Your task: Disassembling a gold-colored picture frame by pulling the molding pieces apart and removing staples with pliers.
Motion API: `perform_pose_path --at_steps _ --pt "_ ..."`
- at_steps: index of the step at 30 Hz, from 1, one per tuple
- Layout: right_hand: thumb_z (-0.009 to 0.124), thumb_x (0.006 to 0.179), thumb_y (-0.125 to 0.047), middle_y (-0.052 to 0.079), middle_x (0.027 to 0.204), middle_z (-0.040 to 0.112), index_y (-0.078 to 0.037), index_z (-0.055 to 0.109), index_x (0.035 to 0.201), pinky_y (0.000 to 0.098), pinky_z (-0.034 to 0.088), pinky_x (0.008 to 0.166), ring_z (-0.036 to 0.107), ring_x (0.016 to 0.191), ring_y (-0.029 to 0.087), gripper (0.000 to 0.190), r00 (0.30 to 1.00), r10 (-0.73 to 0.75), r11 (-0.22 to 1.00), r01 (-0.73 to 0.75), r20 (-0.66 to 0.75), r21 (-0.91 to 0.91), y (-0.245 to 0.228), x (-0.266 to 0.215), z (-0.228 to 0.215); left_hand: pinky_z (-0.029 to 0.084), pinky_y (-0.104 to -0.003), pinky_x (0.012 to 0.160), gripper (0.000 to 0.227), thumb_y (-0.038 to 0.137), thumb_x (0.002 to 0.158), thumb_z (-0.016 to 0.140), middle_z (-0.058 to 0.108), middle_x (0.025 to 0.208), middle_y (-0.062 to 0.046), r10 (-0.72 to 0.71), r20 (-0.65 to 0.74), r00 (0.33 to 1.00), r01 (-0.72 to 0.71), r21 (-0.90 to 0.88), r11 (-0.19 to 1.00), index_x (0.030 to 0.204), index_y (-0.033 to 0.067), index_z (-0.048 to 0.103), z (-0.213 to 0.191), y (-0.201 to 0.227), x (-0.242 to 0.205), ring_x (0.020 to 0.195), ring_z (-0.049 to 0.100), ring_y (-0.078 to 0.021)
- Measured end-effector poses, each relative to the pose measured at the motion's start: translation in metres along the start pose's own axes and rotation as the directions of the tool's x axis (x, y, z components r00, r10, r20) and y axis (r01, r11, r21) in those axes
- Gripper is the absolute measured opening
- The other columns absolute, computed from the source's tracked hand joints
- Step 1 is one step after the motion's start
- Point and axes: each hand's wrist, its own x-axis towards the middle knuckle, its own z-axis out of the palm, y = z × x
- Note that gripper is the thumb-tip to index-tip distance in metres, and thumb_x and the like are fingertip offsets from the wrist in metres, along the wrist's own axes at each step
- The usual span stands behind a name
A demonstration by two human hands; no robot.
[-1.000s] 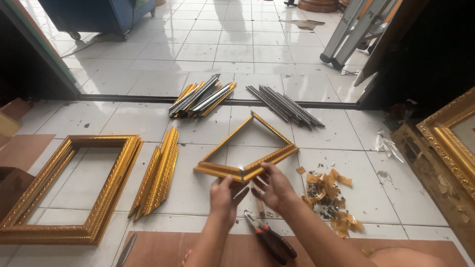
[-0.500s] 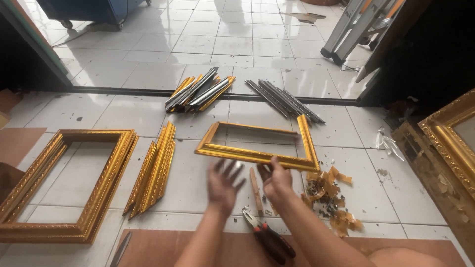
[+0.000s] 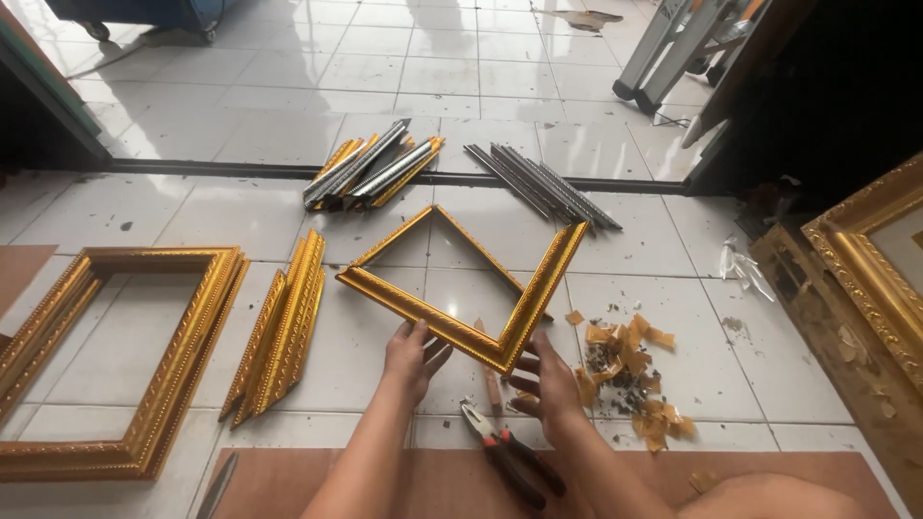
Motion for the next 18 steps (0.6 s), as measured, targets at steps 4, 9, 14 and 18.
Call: perform_pose_path --at_steps 4,9,14,18 --pt "0.056 0.113 -0.044 0.009 0.111 0.072 -0.009 0.071 0.149 0.0361 0.058 0.059 0.066 0.081 0.025 0.052 0.993 -0.109 0.942 0.118 0.049 -0.313 0.014 0.037 -0.01 0.068 -0.049 0.099 0.032 0.019 0.12 0.051 0.076 0.13 -0.017 -0.006 -0.093 0.996 0.014 0.089 0.996 0.148 0.0111 0.065 0.013 0.013 -0.025 0.113 0.079 -0.0377" --pt "0.062 0.111 -0.046 0.014 0.111 0.091 -0.011 0.078 0.138 0.0376 0.067 0.063 0.081 0.074 0.027 0.047 0.994 -0.046 0.85 0.091 0.099 -0.519 0.027 0.056 -0.016 0.072 -0.047 0.087 0.04 0.014 0.117 0.055 0.074 0.131 -0.015 0.055 -0.194 0.98 -0.007 0.241 0.97 0.156 0.0104 0.065 0.012 0.015 -0.023 0.11 0.079 -0.0348" --pt "0.058 0.111 -0.059 0.005 0.093 0.081 -0.013 0.075 0.123 0.0269 0.054 0.055 0.068 0.063 0.016 0.05 0.981 -0.187 0.666 0.169 0.057 -0.727 0.02 0.048 -0.021 0.063 -0.044 0.095 0.051 0.038 0.103 0.066 0.068 0.136 -0.012 0.219 -0.254 0.942 -0.031 0.585 0.811 0.148 0.0122 0.067 -0.011 -0.008 0.007 0.108 0.075 -0.0331" --pt "0.059 0.113 -0.044 0.013 0.092 0.074 -0.013 0.072 0.112 0.0498 0.064 0.085 0.076 0.095 0.033 0.033 0.69 -0.7 0.323 0.539 0.187 -0.778 0.025 0.093 -0.028 0.061 -0.062 0.11 0.07 0.027 0.101 0.08 0.052 0.148 -0.028 0.555 -0.053 0.83 -0.196 0.905 0.379 0.161 0.0014 0.053 0.018 0.013 -0.049 0.144 0.058 -0.0519"
